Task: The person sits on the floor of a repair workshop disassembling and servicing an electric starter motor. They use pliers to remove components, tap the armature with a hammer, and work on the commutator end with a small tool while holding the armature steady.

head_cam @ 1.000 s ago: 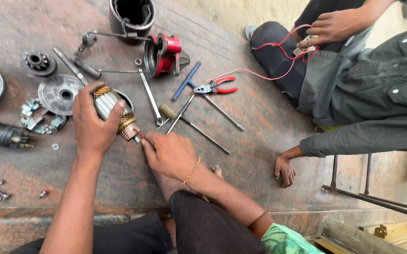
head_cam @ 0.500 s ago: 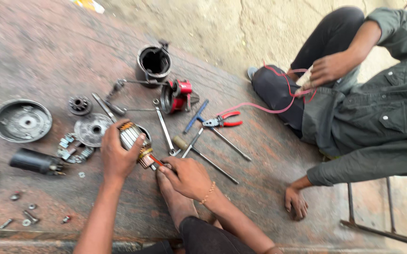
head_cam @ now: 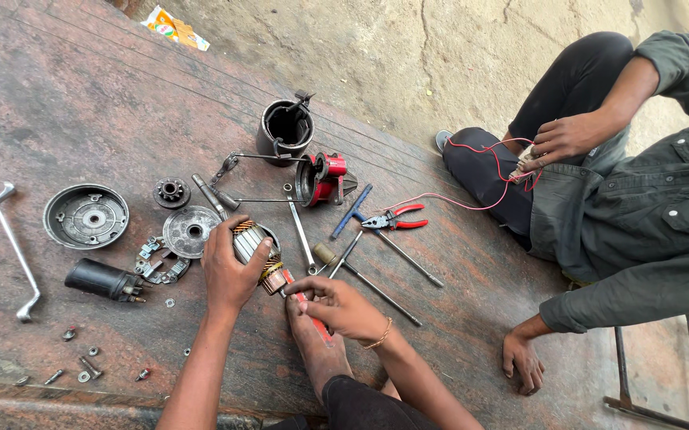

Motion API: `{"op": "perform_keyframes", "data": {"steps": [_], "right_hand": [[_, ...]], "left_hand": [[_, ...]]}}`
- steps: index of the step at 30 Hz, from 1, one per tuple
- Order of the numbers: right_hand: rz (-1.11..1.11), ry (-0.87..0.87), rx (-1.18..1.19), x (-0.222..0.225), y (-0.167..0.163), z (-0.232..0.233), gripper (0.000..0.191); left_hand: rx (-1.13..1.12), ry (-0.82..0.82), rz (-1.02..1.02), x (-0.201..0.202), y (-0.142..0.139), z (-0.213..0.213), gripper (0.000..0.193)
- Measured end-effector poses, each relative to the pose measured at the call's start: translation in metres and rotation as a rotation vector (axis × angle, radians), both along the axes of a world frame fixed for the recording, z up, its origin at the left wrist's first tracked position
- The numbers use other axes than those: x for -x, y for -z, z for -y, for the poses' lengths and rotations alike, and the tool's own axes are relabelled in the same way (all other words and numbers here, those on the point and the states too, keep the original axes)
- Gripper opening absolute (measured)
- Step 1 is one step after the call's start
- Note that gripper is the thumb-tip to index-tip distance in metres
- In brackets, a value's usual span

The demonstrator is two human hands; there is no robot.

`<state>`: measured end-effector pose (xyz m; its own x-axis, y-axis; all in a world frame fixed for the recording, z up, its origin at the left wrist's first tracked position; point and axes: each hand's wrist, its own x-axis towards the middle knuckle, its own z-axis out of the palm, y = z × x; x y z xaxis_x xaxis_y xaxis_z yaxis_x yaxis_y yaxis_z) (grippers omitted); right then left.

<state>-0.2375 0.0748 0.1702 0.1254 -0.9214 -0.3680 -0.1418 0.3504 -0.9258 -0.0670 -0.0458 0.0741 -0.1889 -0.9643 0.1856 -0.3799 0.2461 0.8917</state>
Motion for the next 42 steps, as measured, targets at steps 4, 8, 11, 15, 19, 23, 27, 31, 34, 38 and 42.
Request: {"op": "perform_keyframes", "data": {"steps": [4,8,11,15,19,23,27,31,34,38,42], "right_hand": [[0.656,0.222,-0.278,0.016,0.007,-0.007,0.041],[0.812,0.343,-0.234,0.024,0.014,-0.014,0.034],[0.688,0.412,-0.19,0.022,0.024,-0.017,0.019],[0.682,0.523,-0.058,0.015,0.034,-0.018,0.037],[0.334,0.435,0.067,0.009,0.024,-0.017,0.041],[-0.149,0.28,0.217,-0.003,0.01,-0.015,0.032],[-0.434,0.153,0.318,-0.021,0.012,-0.014,0.026],[-0.515,0.136,0.18,-0.027,0.02,-0.017,0.018],[-0.598,0.102,0.217,-0.024,0.022,-0.019,0.019],[-0.656,0.043,0.428,-0.024,0.02,-0.02,0.015],[-0.682,0.019,0.352,-0.032,0.016,-0.021,0.015]], "left_hand": [[-0.007,-0.002,-0.003,0.0,0.0,0.0,0.061],[-0.024,-0.004,0.005,0.0,0.0,0.0,0.06],[-0.041,-0.003,0.007,0.0,0.0,-0.001,0.06],[-0.048,0.0,0.006,0.0,-0.002,0.0,0.059],[-0.042,-0.004,-0.001,-0.001,-0.005,0.0,0.057],[-0.044,-0.007,-0.032,0.002,-0.003,0.001,0.056],[-0.028,-0.039,-0.06,-0.001,0.003,0.0,0.054],[-0.011,-0.034,-0.019,-0.008,0.005,-0.003,0.054],[0.022,-0.031,-0.007,-0.007,0.002,-0.004,0.055],[-0.003,-0.015,-0.046,-0.007,-0.002,-0.005,0.056],[-0.017,-0.018,-0.039,-0.009,0.0,-0.006,0.056]]}}
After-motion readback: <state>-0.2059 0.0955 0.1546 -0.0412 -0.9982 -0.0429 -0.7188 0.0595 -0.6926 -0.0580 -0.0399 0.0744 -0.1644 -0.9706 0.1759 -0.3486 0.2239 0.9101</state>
